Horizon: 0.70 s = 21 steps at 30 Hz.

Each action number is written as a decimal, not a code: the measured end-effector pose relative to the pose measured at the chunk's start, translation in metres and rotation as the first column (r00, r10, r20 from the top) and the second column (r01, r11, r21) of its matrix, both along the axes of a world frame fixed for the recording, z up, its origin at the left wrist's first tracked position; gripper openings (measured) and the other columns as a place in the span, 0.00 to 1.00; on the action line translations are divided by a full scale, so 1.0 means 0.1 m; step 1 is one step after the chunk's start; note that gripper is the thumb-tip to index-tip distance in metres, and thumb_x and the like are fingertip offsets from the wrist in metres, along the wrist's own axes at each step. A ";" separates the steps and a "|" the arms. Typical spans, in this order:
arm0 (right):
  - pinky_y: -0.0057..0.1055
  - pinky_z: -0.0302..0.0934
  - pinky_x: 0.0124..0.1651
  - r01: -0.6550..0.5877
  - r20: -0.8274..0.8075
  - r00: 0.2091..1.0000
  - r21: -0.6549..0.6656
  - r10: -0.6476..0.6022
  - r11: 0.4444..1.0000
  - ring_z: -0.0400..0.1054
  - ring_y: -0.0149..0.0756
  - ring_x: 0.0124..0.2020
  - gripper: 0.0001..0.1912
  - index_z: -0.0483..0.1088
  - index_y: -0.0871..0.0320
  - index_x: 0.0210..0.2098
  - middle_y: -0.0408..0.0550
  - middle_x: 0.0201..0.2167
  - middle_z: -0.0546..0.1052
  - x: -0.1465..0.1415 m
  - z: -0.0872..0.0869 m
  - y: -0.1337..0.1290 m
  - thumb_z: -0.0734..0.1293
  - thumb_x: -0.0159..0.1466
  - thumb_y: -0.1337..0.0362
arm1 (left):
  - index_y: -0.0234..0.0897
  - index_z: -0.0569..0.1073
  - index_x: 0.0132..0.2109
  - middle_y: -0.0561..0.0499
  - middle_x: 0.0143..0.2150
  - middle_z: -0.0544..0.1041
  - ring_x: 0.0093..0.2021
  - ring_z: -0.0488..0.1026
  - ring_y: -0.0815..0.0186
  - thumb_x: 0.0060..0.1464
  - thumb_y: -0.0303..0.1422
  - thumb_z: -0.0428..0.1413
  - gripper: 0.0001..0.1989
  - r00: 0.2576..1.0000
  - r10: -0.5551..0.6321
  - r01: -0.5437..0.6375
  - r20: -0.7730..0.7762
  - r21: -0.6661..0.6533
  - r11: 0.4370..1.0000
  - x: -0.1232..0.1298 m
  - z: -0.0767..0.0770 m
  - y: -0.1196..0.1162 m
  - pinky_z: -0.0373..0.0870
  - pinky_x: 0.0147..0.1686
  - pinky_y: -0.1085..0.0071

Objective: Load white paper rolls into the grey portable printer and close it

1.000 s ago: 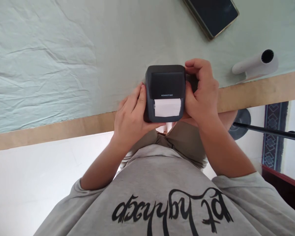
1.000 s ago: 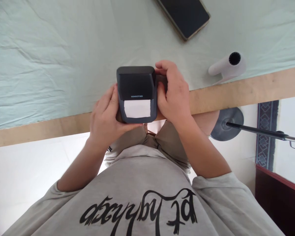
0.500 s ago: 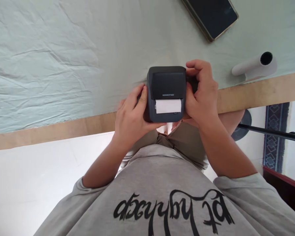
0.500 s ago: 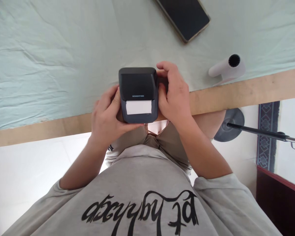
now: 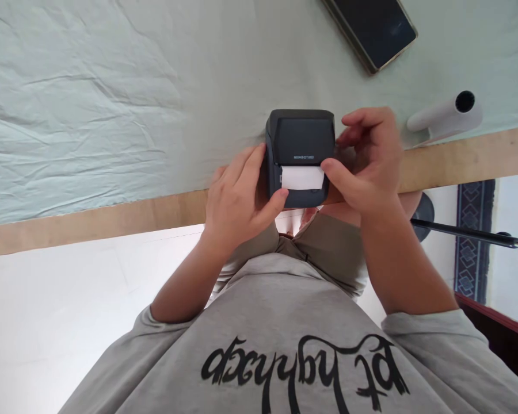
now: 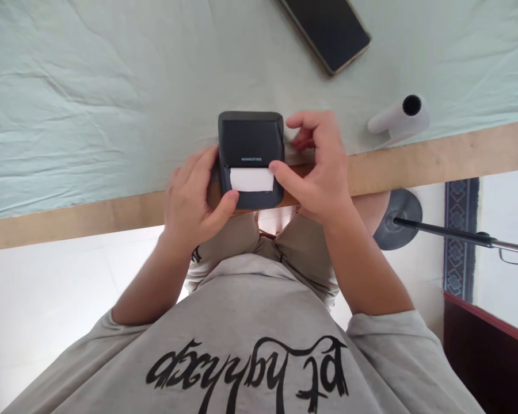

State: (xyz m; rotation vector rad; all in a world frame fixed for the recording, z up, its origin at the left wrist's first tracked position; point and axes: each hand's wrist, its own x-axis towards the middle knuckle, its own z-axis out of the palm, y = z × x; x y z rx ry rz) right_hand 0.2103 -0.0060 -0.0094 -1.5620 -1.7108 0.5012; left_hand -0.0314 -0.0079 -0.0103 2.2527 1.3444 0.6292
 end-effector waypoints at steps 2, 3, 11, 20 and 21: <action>0.44 0.72 0.44 0.044 0.013 0.999 0.026 -0.044 0.999 0.71 0.39 0.39 0.27 0.64 0.48 0.52 0.45 0.36 0.70 0.00 0.06 0.02 0.67 0.62 0.40 | 0.38 0.62 0.71 0.37 0.69 0.73 0.68 0.72 0.49 0.70 0.59 0.40 0.37 1.000 -0.003 0.003 0.000 -0.008 1.000 0.00 0.00 0.00 0.70 0.62 0.55; 0.42 0.70 0.40 0.048 0.014 0.999 0.034 -0.049 0.998 0.69 0.37 0.34 0.26 0.64 0.48 0.51 0.42 0.32 0.69 -0.01 0.10 0.04 0.67 0.62 0.39 | 0.38 0.62 0.72 0.36 0.69 0.72 0.68 0.71 0.49 0.70 0.60 0.40 0.38 1.000 -0.006 0.006 0.000 -0.017 1.000 0.00 0.00 0.00 0.70 0.62 0.54; 0.35 0.65 0.31 0.081 -0.006 0.997 0.063 -0.081 0.995 0.72 0.31 0.27 0.09 0.64 0.47 0.40 0.38 0.30 0.68 -0.25 0.66 0.23 0.64 0.72 0.52 | 0.34 0.63 0.71 0.34 0.68 0.73 0.66 0.73 0.46 0.69 0.59 0.41 0.38 1.000 -0.013 0.013 0.013 0.004 1.000 -0.01 -0.03 0.01 0.70 0.58 0.55; 0.41 0.70 0.43 -0.070 0.334 0.930 -0.239 0.150 0.968 0.68 0.31 0.26 0.06 0.74 0.49 0.39 0.41 0.37 0.82 -0.20 0.61 0.39 0.71 0.61 0.63 | 0.35 0.64 0.71 0.34 0.67 0.74 0.66 0.73 0.46 0.69 0.60 0.41 0.39 1.000 -0.002 0.002 -0.001 0.007 1.000 -0.02 -0.03 0.00 0.70 0.58 0.56; 0.44 0.70 0.46 -0.071 0.385 0.901 -0.326 0.201 0.943 0.70 0.34 0.28 0.09 0.74 0.48 0.40 0.41 0.38 0.83 -0.22 0.66 0.44 0.72 0.60 0.64 | 0.35 0.64 0.71 0.35 0.67 0.74 0.66 0.73 0.46 0.69 0.60 0.42 0.39 1.000 0.000 0.000 -0.001 -0.002 1.000 -0.02 -0.03 0.00 0.70 0.59 0.55</action>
